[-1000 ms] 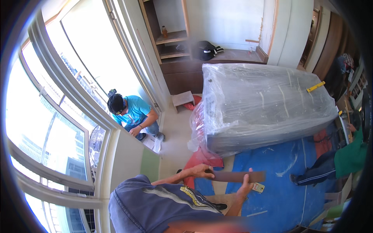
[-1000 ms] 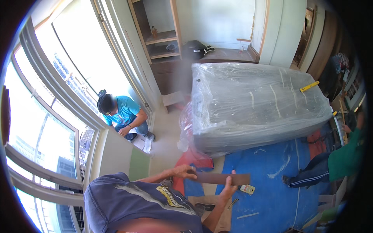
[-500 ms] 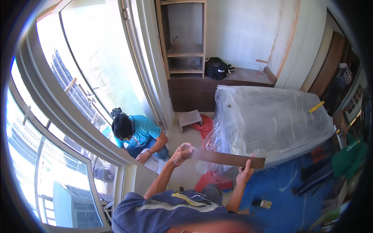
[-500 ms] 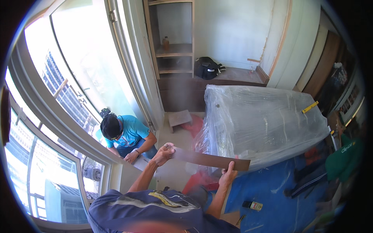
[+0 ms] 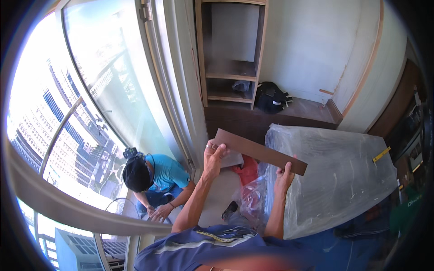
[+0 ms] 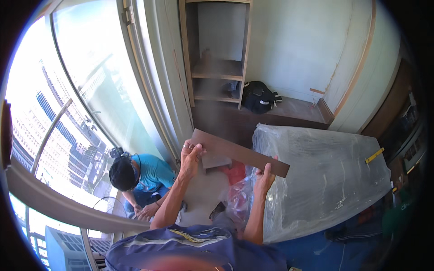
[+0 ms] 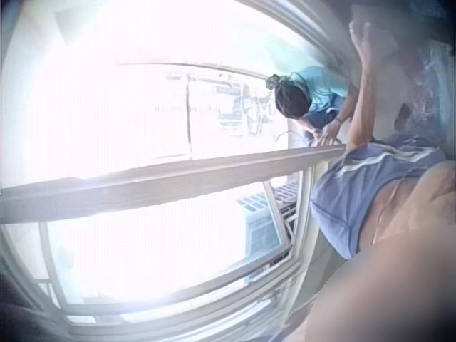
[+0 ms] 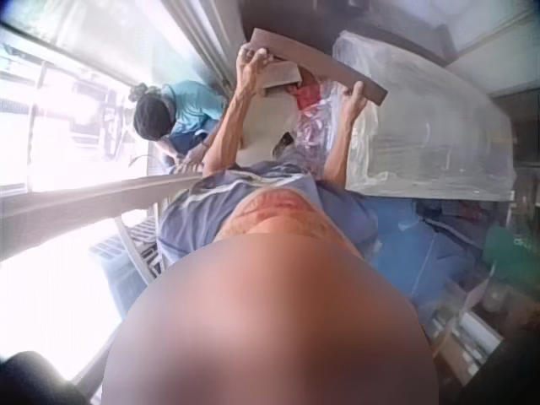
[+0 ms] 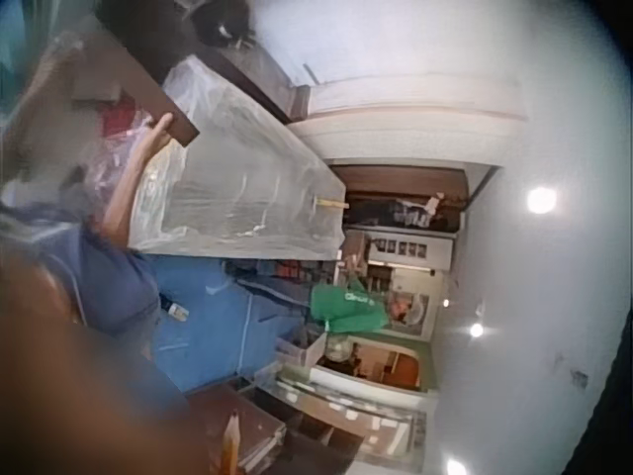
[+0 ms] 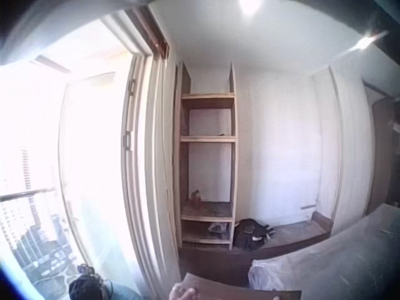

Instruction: The person cuts a strip of brown edge banding with tin snips, then measures and marks it against a wooden shelf edge using a pencil. They repeatedly test-fit the banding on the shelf, trim it further, and mark it again before the clip ends.

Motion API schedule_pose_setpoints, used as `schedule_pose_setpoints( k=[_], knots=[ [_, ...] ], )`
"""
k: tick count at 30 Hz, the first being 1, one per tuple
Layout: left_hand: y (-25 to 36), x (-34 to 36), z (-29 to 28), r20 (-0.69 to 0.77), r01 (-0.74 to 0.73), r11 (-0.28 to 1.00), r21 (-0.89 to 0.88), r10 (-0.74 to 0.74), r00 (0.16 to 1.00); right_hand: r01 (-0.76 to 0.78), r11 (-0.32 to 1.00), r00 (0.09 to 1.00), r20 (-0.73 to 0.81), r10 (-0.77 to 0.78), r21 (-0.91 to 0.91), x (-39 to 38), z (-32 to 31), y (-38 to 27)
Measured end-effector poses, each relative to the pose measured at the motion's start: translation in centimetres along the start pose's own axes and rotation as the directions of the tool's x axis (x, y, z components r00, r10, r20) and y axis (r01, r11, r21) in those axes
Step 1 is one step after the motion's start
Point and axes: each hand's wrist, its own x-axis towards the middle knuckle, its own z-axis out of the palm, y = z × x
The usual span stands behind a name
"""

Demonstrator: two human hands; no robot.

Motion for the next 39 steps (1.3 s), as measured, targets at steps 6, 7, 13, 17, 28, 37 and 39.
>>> schedule_pose_setpoints(
  k=[6, 7, 13, 17, 28, 37, 39],
  knots=[
    [2.1, 18.8, 7.4, -0.077, -0.331, 0.942, 0.052, 0.334, 0.939, 0.009, 0.988, 0.968, 0.248, -0.047, 0.153, 17.5, 9.7, 1.3],
    [2.9, 21.3, 8.2, -0.068, -0.363, 0.932, 0.023, 0.364, 0.929, 0.018, 0.991, 0.962, 0.268, -0.054, 0.134, 20.2, 11.6, 1.3],
    [8.1, 35.3, 14.1, 0.062, -0.371, 0.864, -0.34, 0.414, 0.908, 0.16, 0.98, 0.945, 0.269, -0.187, 0.117, 34.8, 22.4, 1.1],
    [9.9, 42.1, 17.9, 0.088, -0.449, 0.844, -0.292, 0.491, 0.867, 0.269, 0.962, 0.929, 0.249, -0.273, 0.051, 41.6, 27.0, 1.0],
    [16.2, 65.0, 22.1, 0.055, -0.504, 0.801, -0.324, 0.548, 0.835, 0.547, 0.835, 0.797, 0.275, -0.538, 0.048, 56.9, 43.5, 1.8],
    [21.3, 81.0, 21.0, 0.003, -0.518, 0.744, -0.422, 0.572, 0.82, 0.52, 0.85, 0.768, 0.389, -0.509, 0.086, 66.7, 56.2, 4.3],
    [20.9, 82.3, 20.2, -0.048, -0.506, 0.755, -0.417, 0.538, 0.842, 0.499, 0.864, 0.773, 0.415, -0.48, 0.07, 68.0, 56.9, 5.1]
  ],
)
